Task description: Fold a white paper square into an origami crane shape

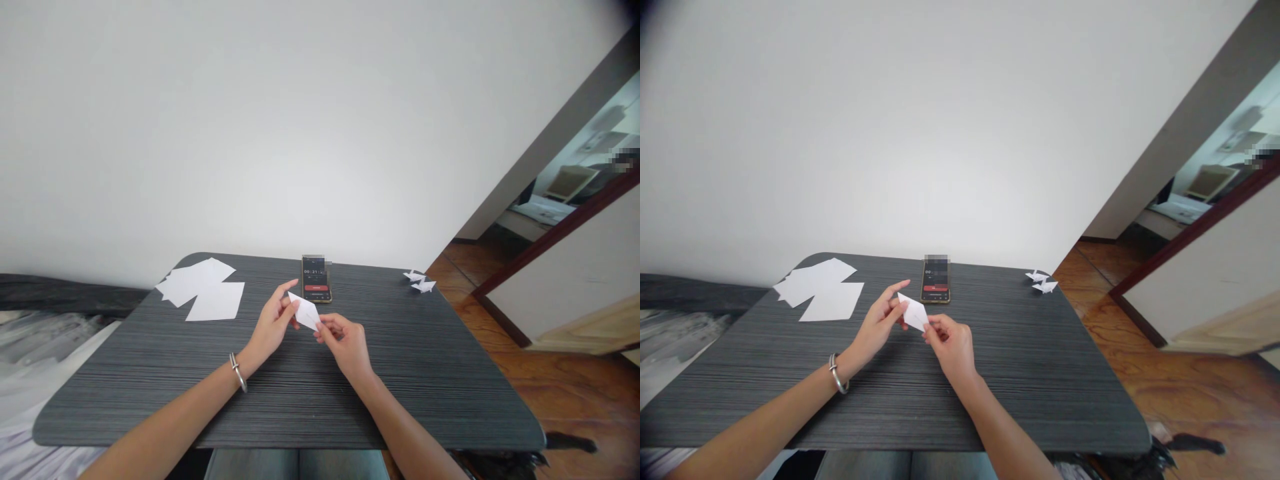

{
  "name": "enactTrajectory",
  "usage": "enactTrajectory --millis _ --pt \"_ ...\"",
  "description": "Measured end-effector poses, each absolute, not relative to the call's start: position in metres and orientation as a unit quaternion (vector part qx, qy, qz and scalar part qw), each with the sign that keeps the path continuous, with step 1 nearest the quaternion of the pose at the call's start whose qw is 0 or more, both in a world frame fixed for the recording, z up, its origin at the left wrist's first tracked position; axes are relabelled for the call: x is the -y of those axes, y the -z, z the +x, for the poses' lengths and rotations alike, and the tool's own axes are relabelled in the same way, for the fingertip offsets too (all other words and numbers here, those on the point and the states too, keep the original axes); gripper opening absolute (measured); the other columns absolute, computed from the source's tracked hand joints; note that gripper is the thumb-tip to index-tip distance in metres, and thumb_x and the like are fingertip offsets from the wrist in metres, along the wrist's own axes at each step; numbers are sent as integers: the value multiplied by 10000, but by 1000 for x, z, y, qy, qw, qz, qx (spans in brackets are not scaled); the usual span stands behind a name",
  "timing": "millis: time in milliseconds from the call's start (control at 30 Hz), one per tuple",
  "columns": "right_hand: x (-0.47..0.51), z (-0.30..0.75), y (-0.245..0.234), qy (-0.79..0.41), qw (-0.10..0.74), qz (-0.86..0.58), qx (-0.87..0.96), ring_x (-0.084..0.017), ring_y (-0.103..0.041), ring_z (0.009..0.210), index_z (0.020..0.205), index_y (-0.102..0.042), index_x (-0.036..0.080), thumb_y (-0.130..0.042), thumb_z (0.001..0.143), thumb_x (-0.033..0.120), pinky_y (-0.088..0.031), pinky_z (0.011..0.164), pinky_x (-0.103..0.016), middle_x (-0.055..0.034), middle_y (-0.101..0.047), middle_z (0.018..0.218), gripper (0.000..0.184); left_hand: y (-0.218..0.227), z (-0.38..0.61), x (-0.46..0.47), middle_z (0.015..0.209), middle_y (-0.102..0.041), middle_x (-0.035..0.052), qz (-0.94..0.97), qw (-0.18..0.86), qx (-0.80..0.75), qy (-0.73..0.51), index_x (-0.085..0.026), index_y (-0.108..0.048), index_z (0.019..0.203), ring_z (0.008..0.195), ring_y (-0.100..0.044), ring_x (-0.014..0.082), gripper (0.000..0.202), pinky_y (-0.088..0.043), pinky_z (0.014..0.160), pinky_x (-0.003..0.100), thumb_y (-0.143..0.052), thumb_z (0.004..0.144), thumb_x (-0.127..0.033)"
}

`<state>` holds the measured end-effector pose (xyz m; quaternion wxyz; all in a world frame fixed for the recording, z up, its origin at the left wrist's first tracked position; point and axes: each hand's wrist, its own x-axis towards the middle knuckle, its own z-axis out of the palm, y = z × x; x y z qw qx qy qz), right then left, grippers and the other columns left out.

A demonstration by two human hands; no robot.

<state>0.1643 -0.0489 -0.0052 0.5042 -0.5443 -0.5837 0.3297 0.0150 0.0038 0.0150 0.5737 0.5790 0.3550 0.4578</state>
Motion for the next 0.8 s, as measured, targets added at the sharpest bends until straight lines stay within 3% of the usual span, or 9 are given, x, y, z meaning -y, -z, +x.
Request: enactTrajectory --millis 167,267,500,700,800 --pt "47 163 0 -412 518 -532 528 -126 -592 473 665 -573 153 -547 768 335 -442 464 -213 -25 -646 555 211 -18 15 -2 639 -516 -4 548 598 -338 -478 -143 -503 1074 558 -502 110 383 -431 482 211 -415 830 -424" --pt "47 164 -4 -437 528 -519 512 -112 -579 458 652 -563 151 -547 766 359 -408 437 -197 -15 -638 545 238 -22 17 -1 705 -536 25 563 610 -328 -452 -121 -579 886 634 -501 120 301 -433 502 201 -505 787 -396" --pt "47 161 -2 -452 531 -502 511 -97 -541 439 653 -563 157 -569 753 335 -395 429 -195 5 -608 531 204 -21 16 -3 748 -623 43 562 640 -331 -407 -114 -625 817 665 -535 128 188 -427 618 230 -619 719 -274" --pt "48 168 -1 -358 596 -512 505 -116 -540 499 675 -618 172 -640 695 269 -394 431 -205 11 -584 557 101 -26 11 -4 1003 -622 63 577 628 -287 -436 -146 -635 677 907 -550 184 54 -389 819 303 -675 650 -170" --pt "50 171 -4 -261 633 -493 538 -140 -561 581 660 -628 186 -631 709 214 -413 478 -232 -9 -605 633 56 -31 10 -2 1075 -595 65 588 628 -269 -432 -141 -609 585 999 -524 206 92 -357 876 326 -689 613 -108"
